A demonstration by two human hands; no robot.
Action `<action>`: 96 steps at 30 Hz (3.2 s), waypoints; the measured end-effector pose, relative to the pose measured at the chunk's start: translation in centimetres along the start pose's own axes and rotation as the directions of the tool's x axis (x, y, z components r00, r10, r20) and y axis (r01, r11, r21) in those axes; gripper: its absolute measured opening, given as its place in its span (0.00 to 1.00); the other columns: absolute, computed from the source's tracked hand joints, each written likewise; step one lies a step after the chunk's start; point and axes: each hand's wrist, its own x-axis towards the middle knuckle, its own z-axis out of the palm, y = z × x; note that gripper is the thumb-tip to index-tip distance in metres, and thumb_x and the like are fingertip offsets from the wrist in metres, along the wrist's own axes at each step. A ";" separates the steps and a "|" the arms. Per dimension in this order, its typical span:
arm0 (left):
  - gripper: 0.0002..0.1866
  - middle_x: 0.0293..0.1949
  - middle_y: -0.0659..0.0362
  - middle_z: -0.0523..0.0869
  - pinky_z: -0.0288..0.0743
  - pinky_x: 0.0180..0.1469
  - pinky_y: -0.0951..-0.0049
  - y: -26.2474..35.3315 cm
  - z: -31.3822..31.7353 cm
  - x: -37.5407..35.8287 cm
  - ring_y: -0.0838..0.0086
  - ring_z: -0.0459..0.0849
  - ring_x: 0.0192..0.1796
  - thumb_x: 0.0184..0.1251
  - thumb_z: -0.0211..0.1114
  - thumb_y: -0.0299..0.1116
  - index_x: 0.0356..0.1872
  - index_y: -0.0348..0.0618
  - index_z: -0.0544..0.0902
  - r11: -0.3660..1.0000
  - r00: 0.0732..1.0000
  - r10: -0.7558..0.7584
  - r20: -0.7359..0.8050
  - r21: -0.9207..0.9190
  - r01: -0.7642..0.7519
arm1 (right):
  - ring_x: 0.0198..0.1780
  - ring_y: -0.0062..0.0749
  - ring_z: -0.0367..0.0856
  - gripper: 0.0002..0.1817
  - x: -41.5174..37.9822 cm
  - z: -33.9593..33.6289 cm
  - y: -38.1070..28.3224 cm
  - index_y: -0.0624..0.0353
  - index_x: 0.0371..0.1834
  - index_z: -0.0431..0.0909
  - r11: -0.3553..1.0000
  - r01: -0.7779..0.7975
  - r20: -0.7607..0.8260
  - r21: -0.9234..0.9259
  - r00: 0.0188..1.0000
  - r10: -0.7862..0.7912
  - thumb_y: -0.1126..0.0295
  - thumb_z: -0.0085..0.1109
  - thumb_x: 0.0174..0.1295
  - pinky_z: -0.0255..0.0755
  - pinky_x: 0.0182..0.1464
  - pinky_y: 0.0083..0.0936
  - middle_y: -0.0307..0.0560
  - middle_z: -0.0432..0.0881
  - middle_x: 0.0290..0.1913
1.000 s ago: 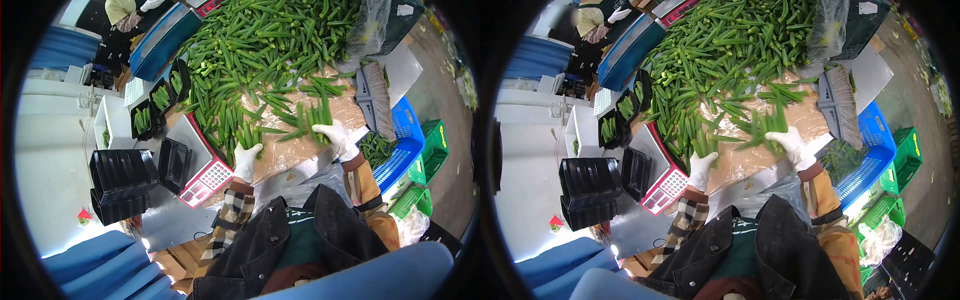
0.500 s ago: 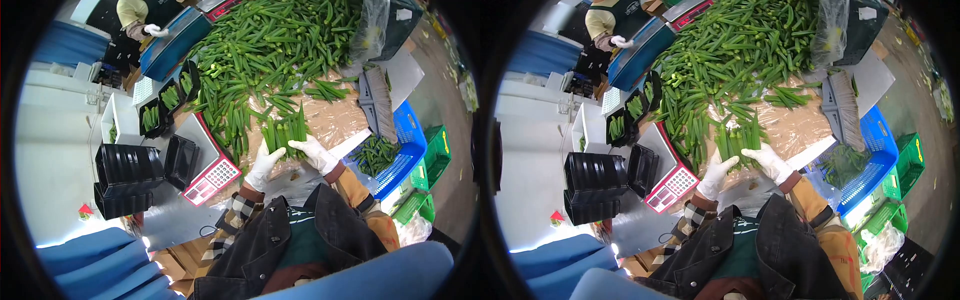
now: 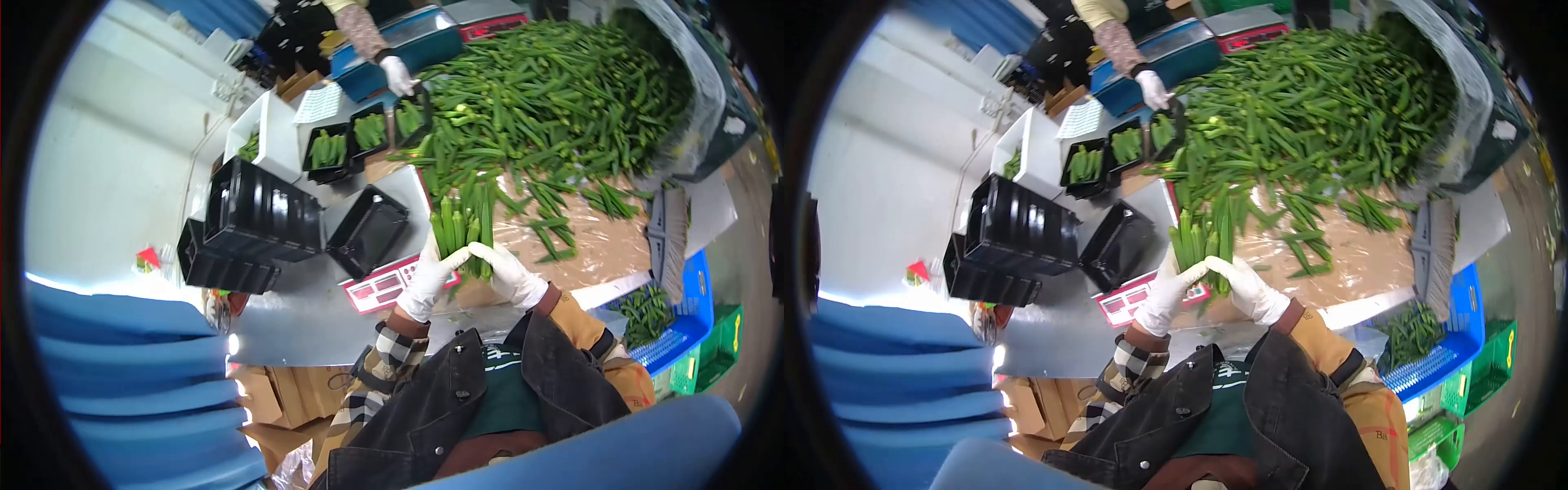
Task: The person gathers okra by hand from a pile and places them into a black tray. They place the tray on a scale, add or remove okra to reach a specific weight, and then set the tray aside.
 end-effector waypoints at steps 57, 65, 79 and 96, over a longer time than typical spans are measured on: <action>0.30 0.56 0.55 0.82 0.76 0.59 0.72 5.8 -20.3 0.6 0.73 0.82 0.55 0.64 0.71 0.27 0.66 0.37 0.70 0.983 0.996 0.080 0.039 0.163 -0.086 | 0.55 0.26 0.78 0.30 11.3 15.7 8.1 0.64 0.68 0.66 0.928 0.128 -0.117 -0.351 0.977 -0.179 0.75 0.65 0.62 0.74 0.58 0.24 0.45 0.79 0.57; 0.27 0.62 0.54 0.81 0.73 0.60 0.71 7.7 -26.2 -1.2 0.72 0.78 0.63 0.78 0.57 0.48 0.68 0.40 0.74 0.842 0.989 0.086 -0.118 0.539 -0.009 | 0.70 0.30 0.69 0.33 8.0 15.0 5.0 0.67 0.75 0.61 0.896 -0.063 -0.158 -0.439 0.987 -0.008 0.75 0.60 0.67 0.65 0.70 0.25 0.51 0.71 0.71; 0.20 0.51 0.54 0.85 0.80 0.48 0.73 1.7 -32.6 -11.6 0.73 0.85 0.46 0.77 0.58 0.41 0.63 0.42 0.75 0.999 0.752 0.012 -0.659 0.033 0.013 | 0.49 0.25 0.83 0.15 -7.8 -7.4 8.4 0.60 0.58 0.80 0.839 -0.345 -0.737 -0.421 0.669 -0.095 0.67 0.55 0.73 0.78 0.46 0.21 0.42 0.84 0.54; 0.13 0.38 0.57 0.80 0.70 0.52 0.58 0.5 -20.8 -2.7 0.58 0.76 0.47 0.54 0.75 0.34 0.41 0.47 0.86 0.313 0.706 0.684 -0.185 0.948 -0.054 | 0.30 0.14 0.71 0.08 -5.7 -10.8 10.9 0.60 0.43 0.83 0.650 -0.389 -0.669 -0.653 0.699 -0.254 0.68 0.61 0.70 0.68 0.32 0.17 0.30 0.80 0.31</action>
